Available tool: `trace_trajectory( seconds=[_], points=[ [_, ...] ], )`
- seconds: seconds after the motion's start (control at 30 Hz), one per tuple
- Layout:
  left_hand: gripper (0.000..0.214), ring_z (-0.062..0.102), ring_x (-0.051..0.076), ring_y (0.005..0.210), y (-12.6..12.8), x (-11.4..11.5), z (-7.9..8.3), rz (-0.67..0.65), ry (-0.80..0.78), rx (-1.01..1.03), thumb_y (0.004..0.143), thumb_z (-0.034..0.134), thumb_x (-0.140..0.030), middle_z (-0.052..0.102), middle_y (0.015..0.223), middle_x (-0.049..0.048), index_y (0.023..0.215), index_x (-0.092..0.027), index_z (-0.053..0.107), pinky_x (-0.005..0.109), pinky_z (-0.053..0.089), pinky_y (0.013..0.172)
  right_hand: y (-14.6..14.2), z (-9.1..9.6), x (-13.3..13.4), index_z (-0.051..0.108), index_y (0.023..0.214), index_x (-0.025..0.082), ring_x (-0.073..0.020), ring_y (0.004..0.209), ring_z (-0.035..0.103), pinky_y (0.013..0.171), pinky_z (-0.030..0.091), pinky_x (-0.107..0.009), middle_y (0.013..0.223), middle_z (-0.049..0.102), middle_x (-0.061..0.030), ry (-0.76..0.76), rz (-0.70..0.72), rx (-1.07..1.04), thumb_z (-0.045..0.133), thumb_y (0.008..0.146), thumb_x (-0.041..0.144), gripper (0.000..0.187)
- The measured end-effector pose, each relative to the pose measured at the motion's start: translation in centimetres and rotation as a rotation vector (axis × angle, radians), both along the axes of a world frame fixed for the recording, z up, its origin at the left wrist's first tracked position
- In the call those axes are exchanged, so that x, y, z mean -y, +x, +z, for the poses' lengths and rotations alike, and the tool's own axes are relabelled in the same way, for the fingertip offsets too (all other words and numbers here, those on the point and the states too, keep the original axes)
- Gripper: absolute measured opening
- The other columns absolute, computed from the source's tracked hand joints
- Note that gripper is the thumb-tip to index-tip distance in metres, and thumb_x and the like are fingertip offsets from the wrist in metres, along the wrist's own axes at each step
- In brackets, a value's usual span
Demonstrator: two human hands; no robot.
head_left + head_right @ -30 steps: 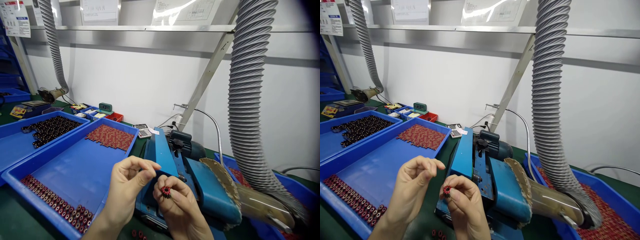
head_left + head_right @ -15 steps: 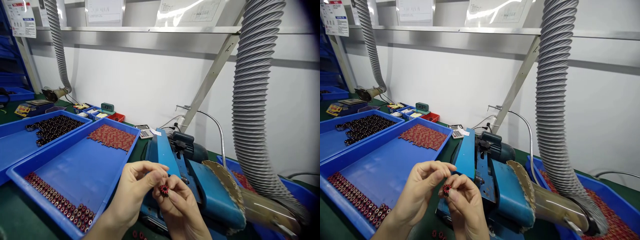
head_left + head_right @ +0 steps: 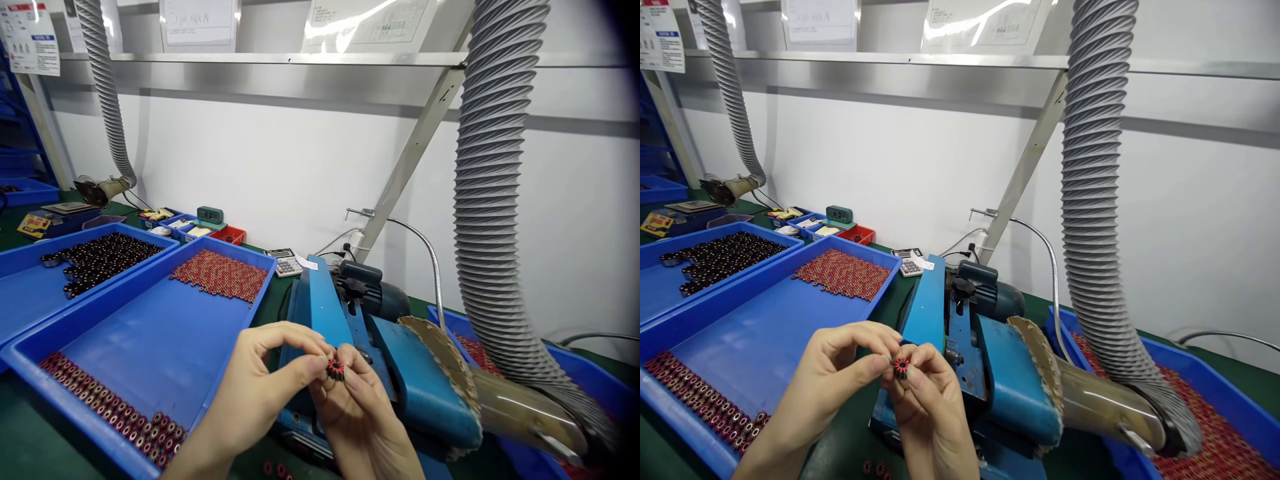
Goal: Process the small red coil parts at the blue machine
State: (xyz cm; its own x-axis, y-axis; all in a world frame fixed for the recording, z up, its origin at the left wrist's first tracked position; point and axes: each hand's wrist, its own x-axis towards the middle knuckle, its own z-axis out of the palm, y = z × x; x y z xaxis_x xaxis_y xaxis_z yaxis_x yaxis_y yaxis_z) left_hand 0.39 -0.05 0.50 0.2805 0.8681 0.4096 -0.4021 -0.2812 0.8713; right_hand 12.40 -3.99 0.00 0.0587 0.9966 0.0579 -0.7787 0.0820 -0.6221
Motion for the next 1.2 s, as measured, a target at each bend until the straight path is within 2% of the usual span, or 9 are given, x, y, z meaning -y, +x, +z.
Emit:
trace_trajectory(
  seconds=[0.23, 0.43, 0.57, 0.67, 0.77, 0.9, 1.03, 1.13, 1.2],
  points=[
    [0.007, 0.065, 0.011, 0.093, -0.6, -0.2, -0.2, 0.202, 0.059, 0.142, 0.084, 0.074, -0.025, 0.073, 0.091, -0.0013, 0.078, -0.025, 0.076, 0.017, 0.049, 0.087, 0.1, 0.2, 0.2, 0.067, 0.076, 0.018, -0.0123, 0.065, 0.064, 0.064, 0.056, -0.018, 0.077, 0.062, -0.0001, 0.064, -0.035, 0.088, 0.089, 0.071, 0.019, 0.022],
    [0.008, 0.063, 0.012, 0.102, -1.1, 0.1, 0.0, 0.163, 0.142, -0.029, 0.088, 0.070, -0.033, 0.073, 0.103, -0.0021, 0.089, -0.030, 0.077, 0.018, 0.045, 0.093, 0.2, 0.0, 0.2, 0.069, 0.077, 0.018, -0.0120, 0.067, 0.063, 0.066, 0.054, -0.018, 0.078, 0.062, -0.0006, 0.079, -0.066, 0.149, 0.089, 0.071, 0.022, 0.021],
    [0.014, 0.058, 0.014, 0.117, -1.6, 0.8, 0.2, 0.164, 0.186, -0.246, 0.092, 0.063, -0.037, 0.068, 0.118, -0.0037, 0.098, -0.035, 0.075, 0.021, 0.040, 0.102, 0.3, -0.1, 0.1, 0.075, 0.080, 0.021, -0.0119, 0.069, 0.061, 0.068, 0.053, -0.014, 0.075, 0.065, -0.0013, 0.145, -0.246, 0.378, 0.091, 0.070, 0.031, 0.021],
    [0.020, 0.054, 0.018, 0.125, -1.6, 0.9, 0.3, 0.061, 0.228, -0.451, 0.091, 0.063, -0.034, 0.062, 0.130, -0.0012, 0.109, -0.034, 0.072, 0.025, 0.037, 0.107, 0.2, 0.0, 0.4, 0.079, 0.088, 0.028, -0.0109, 0.071, 0.064, 0.069, 0.052, -0.009, 0.080, 0.070, -0.0003, 0.141, -0.371, 0.496, 0.093, 0.066, 0.037, 0.028],
    [0.016, 0.056, 0.018, 0.121, -1.2, 0.8, 0.4, -0.034, 0.241, -0.514, 0.090, 0.062, -0.027, 0.062, 0.129, 0.0014, 0.104, -0.027, 0.071, 0.025, 0.039, 0.106, 0.2, 0.1, 0.6, 0.079, 0.093, 0.030, -0.0136, 0.075, 0.067, 0.069, 0.053, -0.011, 0.085, 0.072, -0.0011, 0.140, -0.402, 0.573, 0.092, 0.067, 0.037, 0.030],
    [0.012, 0.062, 0.014, 0.107, -0.5, 0.8, 0.3, 0.045, 0.259, -0.441, 0.093, 0.060, -0.025, 0.068, 0.114, 0.0002, 0.088, -0.024, 0.071, 0.021, 0.042, 0.098, 0.5, 0.1, 0.5, 0.078, 0.086, 0.028, -0.0131, 0.076, 0.066, 0.069, 0.052, -0.010, 0.079, 0.071, -0.0006, 0.138, -0.343, 0.568, 0.092, 0.068, 0.035, 0.024],
    [0.017, 0.063, 0.009, 0.093, -0.3, 1.0, 0.0, 0.162, 0.268, -0.254, 0.095, 0.059, -0.026, 0.070, 0.097, -0.0026, 0.082, -0.024, 0.070, 0.016, 0.045, 0.086, 0.8, 0.2, 0.2, 0.075, 0.075, 0.022, -0.0107, 0.069, 0.061, 0.069, 0.052, -0.013, 0.076, 0.065, 0.0005, 0.140, -0.202, 0.330, 0.092, 0.068, 0.027, 0.020],
    [0.017, 0.062, 0.007, 0.097, -0.4, 0.8, -0.3, 0.211, 0.231, -0.065, 0.096, 0.058, -0.027, 0.069, 0.099, -0.0056, 0.084, -0.028, 0.070, 0.014, 0.044, 0.088, 0.8, 0.2, 0.2, 0.071, 0.074, 0.019, -0.0106, 0.066, 0.060, 0.067, 0.053, -0.016, 0.076, 0.062, 0.0006, 0.126, -0.118, 0.216, 0.089, 0.070, 0.023, 0.019],
    [0.012, 0.060, 0.008, 0.104, -0.6, 0.5, -0.4, 0.194, 0.209, -0.031, 0.094, 0.061, -0.028, 0.069, 0.106, -0.0059, 0.091, -0.032, 0.072, 0.015, 0.043, 0.094, 0.8, 0.2, 0.2, 0.071, 0.075, 0.019, -0.0104, 0.066, 0.061, 0.066, 0.053, -0.015, 0.076, 0.062, 0.0005, 0.118, -0.106, 0.209, 0.089, 0.070, 0.024, 0.019]
  ],
)
